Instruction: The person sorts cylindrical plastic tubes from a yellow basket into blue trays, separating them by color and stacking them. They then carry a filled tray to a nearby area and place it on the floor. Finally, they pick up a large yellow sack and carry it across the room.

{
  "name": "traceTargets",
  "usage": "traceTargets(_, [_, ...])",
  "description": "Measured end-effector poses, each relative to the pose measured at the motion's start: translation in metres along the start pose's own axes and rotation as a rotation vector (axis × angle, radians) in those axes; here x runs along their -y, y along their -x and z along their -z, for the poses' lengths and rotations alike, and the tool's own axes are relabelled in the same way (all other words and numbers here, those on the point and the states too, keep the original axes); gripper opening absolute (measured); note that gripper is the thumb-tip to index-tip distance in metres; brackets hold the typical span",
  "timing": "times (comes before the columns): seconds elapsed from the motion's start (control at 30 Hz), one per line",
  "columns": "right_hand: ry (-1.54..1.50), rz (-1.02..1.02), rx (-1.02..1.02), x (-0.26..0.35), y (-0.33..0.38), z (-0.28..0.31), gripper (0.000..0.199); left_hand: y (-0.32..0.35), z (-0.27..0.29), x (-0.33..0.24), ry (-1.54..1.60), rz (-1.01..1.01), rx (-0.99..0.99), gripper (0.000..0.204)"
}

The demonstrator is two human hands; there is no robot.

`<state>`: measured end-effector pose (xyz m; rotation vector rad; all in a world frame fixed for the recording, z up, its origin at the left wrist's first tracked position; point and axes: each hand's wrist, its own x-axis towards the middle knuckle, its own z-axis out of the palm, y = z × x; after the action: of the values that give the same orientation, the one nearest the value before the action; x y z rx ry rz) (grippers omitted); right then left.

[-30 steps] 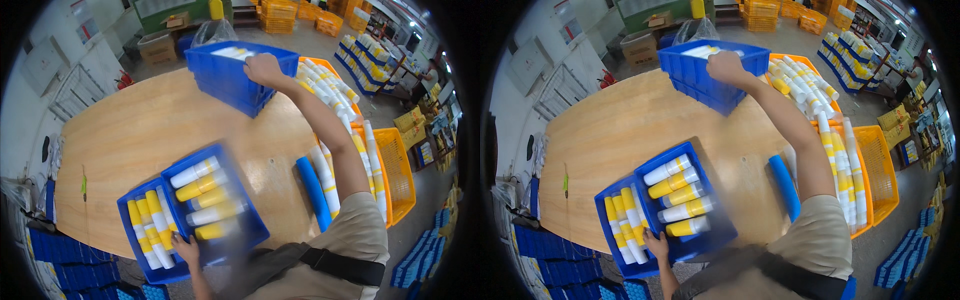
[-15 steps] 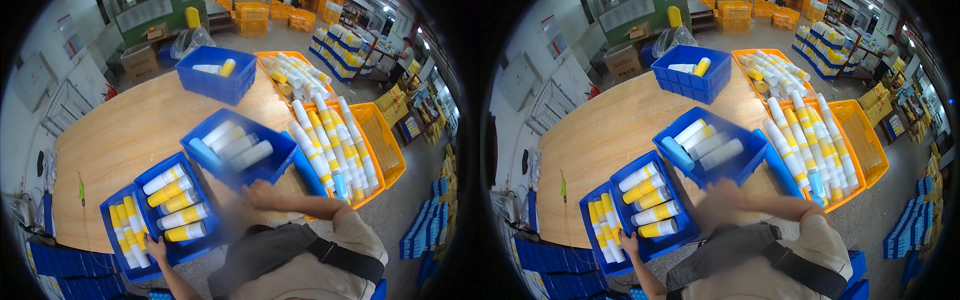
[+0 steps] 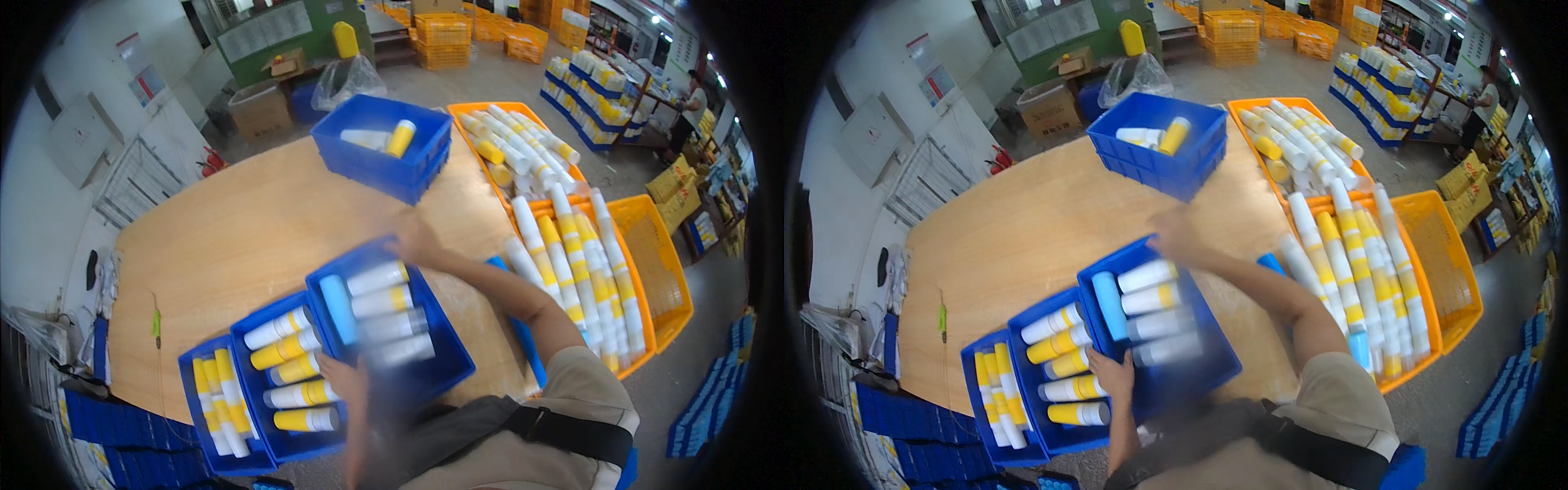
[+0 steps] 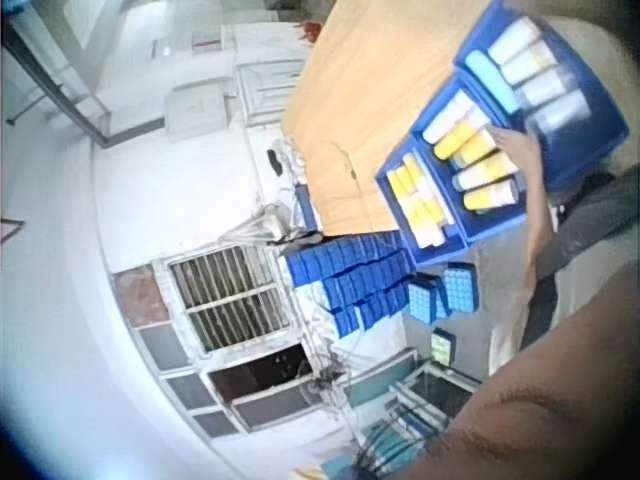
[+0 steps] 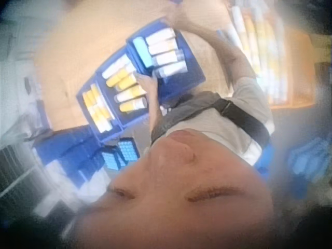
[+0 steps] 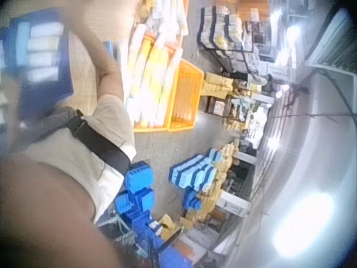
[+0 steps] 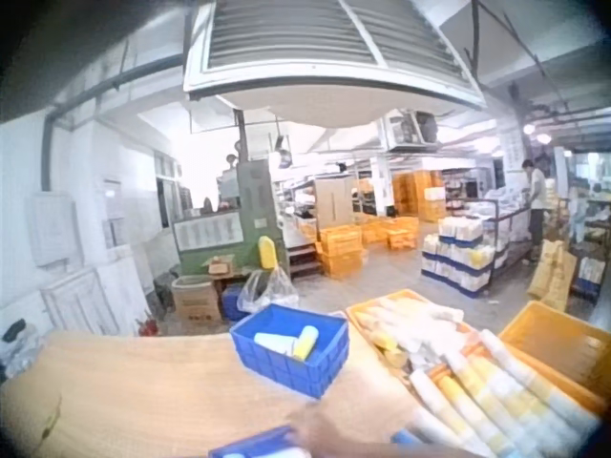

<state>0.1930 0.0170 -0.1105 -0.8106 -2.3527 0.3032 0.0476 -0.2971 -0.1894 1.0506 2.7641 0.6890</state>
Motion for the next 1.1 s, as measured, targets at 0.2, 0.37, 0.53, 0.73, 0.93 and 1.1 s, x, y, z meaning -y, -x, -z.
traceTargets(0.2, [0.453,-0.124,-0.098,-0.155,-0.138,-0.029,0.040,0.004,0.012,0.012,-0.106,0.040,-0.020,0.059])
traceTargets(0.37, [0.483,-0.064,0.111,-0.142,-0.192,0.024,0.013,0.005,0.021,0.046,-0.177,-0.009,-0.073,0.053])
traceTargets(0.53, [0.370,0.003,-0.101,-0.059,-0.136,0.158,0.022,-0.002,0.035,0.109,-0.195,-0.041,-0.081,0.051])
traceTargets(0.73, [0.243,-0.257,-0.072,0.062,0.056,0.235,0.017,-0.018,0.057,0.172,-0.235,-0.039,-0.066,0.052])
traceTargets(0.93, [0.153,-0.334,0.210,0.179,0.200,0.140,0.028,-0.021,0.059,0.194,-0.232,-0.066,-0.079,0.055])
traceTargets(1.1, [0.003,-0.341,0.327,0.246,0.256,0.058,0.035,-0.019,0.050,0.197,-0.232,-0.066,-0.054,0.054])
